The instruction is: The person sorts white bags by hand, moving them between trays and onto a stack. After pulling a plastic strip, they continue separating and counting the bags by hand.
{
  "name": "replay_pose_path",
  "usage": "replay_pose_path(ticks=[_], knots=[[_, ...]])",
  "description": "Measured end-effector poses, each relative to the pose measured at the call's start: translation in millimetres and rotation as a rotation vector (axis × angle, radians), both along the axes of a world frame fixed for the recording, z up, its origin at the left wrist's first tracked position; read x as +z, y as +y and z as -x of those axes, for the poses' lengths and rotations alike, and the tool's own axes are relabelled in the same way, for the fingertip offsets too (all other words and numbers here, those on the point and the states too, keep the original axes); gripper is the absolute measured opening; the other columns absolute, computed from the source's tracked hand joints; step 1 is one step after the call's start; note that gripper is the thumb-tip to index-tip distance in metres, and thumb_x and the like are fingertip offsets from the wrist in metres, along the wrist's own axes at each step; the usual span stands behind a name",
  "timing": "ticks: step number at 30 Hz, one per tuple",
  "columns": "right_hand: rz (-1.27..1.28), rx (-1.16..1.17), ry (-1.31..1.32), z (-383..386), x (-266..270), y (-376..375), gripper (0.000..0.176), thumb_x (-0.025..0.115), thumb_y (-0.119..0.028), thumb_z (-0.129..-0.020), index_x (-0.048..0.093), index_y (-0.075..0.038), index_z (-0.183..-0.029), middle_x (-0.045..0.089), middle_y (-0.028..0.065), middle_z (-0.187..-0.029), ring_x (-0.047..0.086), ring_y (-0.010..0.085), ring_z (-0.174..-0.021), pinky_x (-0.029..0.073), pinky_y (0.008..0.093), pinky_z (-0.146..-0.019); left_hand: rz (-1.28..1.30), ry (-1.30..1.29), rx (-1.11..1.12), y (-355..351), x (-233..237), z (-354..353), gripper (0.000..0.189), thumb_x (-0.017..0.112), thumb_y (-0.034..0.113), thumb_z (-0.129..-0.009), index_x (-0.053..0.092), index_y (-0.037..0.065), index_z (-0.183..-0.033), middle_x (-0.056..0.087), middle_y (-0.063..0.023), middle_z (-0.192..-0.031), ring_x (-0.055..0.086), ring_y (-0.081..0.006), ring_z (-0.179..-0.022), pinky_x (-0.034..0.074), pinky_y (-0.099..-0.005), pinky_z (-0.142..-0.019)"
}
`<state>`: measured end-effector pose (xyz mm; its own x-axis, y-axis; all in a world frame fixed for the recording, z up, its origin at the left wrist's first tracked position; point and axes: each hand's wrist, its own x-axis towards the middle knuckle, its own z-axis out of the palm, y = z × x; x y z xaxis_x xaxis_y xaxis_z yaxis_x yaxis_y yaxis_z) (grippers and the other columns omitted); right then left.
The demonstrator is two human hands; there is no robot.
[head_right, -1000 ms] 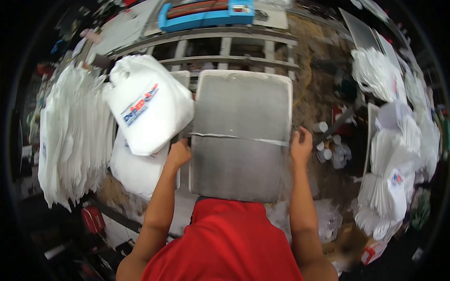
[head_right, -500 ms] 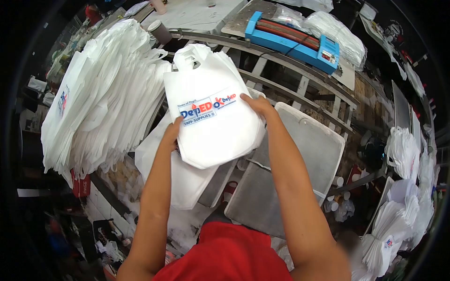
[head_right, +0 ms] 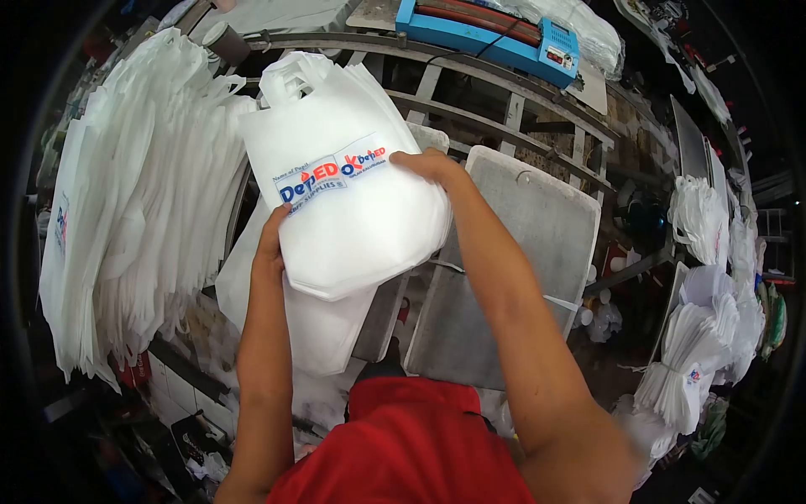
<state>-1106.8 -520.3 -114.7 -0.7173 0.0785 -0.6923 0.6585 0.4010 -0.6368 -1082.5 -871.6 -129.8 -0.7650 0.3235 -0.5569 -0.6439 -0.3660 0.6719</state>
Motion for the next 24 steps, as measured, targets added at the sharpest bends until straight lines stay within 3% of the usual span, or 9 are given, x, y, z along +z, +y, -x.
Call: replay_pose_path(ticks=[3,11,14,16,19,20,22,24], knots=[[0.001,-0.08,-0.04,1,5,-3,0.085,0.075,-0.054,-0.081,0.06,0.012,-0.132,0.071,0.0253,-0.117,0.075,0.0329,-0.096,0.06,0.0403,-0.082,-0.077,-0.016,0.072,7,-4,-5,0.059,0.063,0.029,-0.096,0.048,-0.005,-0.142,0.064,-0.0268,-0.129,0.069,-0.0353,-0.112,0.061,-0.0437,-0.092],[0.506,-0.126,0.003,-17,-11,9,0.076,0.082,-0.04,-0.083,0.057,0.008,-0.136,0.07,0.0267,-0.119,0.075,0.0323,-0.097,0.061,0.0393,-0.085,-0.107,0.088,0.016,-17,-13,2,0.063,0.065,0.027,-0.092,0.046,-0.007,-0.142,0.063,-0.0288,-0.127,0.069,-0.036,-0.111,0.062,-0.0433,-0.09],[0.44,-0.141,0.051,-21,-21,5,0.074,0.082,-0.037,-0.083,0.056,0.007,-0.138,0.07,0.027,-0.118,0.075,0.0325,-0.098,0.061,0.0397,-0.085,-0.11,0.137,-0.032,-10,0,-1,0.064,0.067,0.024,-0.09,0.046,-0.007,-0.142,0.063,-0.0283,-0.126,0.069,-0.0361,-0.111,0.062,-0.043,-0.09],[0.471,-0.15,0.086,-33,-18,7,0.071,0.081,-0.034,-0.084,0.057,0.006,-0.137,0.07,0.0268,-0.118,0.075,0.0332,-0.098,0.061,0.042,-0.088,-0.151,0.177,-0.051,0,25,-2,0.065,0.069,0.022,-0.089,0.046,-0.006,-0.142,0.063,-0.0274,-0.126,0.068,-0.0356,-0.111,0.062,-0.0428,-0.09],[0.98,-0.348,-0.004,-75,27,14,0.066,0.079,-0.03,-0.084,0.058,0.007,-0.135,0.069,0.0275,-0.121,0.073,0.0353,-0.104,0.06,0.0483,-0.094,-0.053,0.381,-0.054,38,78,-11,0.069,0.073,0.01,-0.084,0.043,-0.002,-0.145,0.063,-0.0192,-0.126,0.067,-0.027,-0.109,0.059,-0.0371,-0.091],[0.982,-0.339,0.002,-93,33,12,0.066,0.079,-0.03,-0.084,0.058,0.007,-0.135,0.069,0.0275,-0.121,0.073,0.0353,-0.104,0.06,0.0483,-0.094,-0.013,0.447,-0.09,53,100,-14,0.073,0.076,0.009,-0.082,0.041,0.001,-0.146,0.063,-0.0171,-0.125,0.066,-0.0248,-0.108,0.057,-0.0362,-0.093],[1.409,-0.454,-0.106,-118,44,13,0.065,0.075,-0.02,-0.085,0.052,0.006,-0.14,0.068,0.0253,-0.124,0.072,0.0364,-0.104,0.06,0.0463,-0.092,0.085,0.59,-0.178,88,153,-28,0.075,0.077,0.01,-0.082,0.041,0.002,-0.148,0.062,-0.0162,-0.127,0.064,-0.0238,-0.111,0.054,-0.0362,-0.097],[1.585,-0.474,-0.081,-148,53,12,0.066,0.075,-0.02,-0.085,0.051,0.006,-0.141,0.067,0.025,-0.125,0.072,0.0361,-0.105,0.06,0.0461,-0.092,0.187,0.705,-0.312,127,200,-48,0.079,0.08,0.013,-0.081,0.042,-0.001,-0.149,0.062,-0.0157,-0.13,0.062,-0.023,-0.118,0.049,-0.0347,-0.102]])
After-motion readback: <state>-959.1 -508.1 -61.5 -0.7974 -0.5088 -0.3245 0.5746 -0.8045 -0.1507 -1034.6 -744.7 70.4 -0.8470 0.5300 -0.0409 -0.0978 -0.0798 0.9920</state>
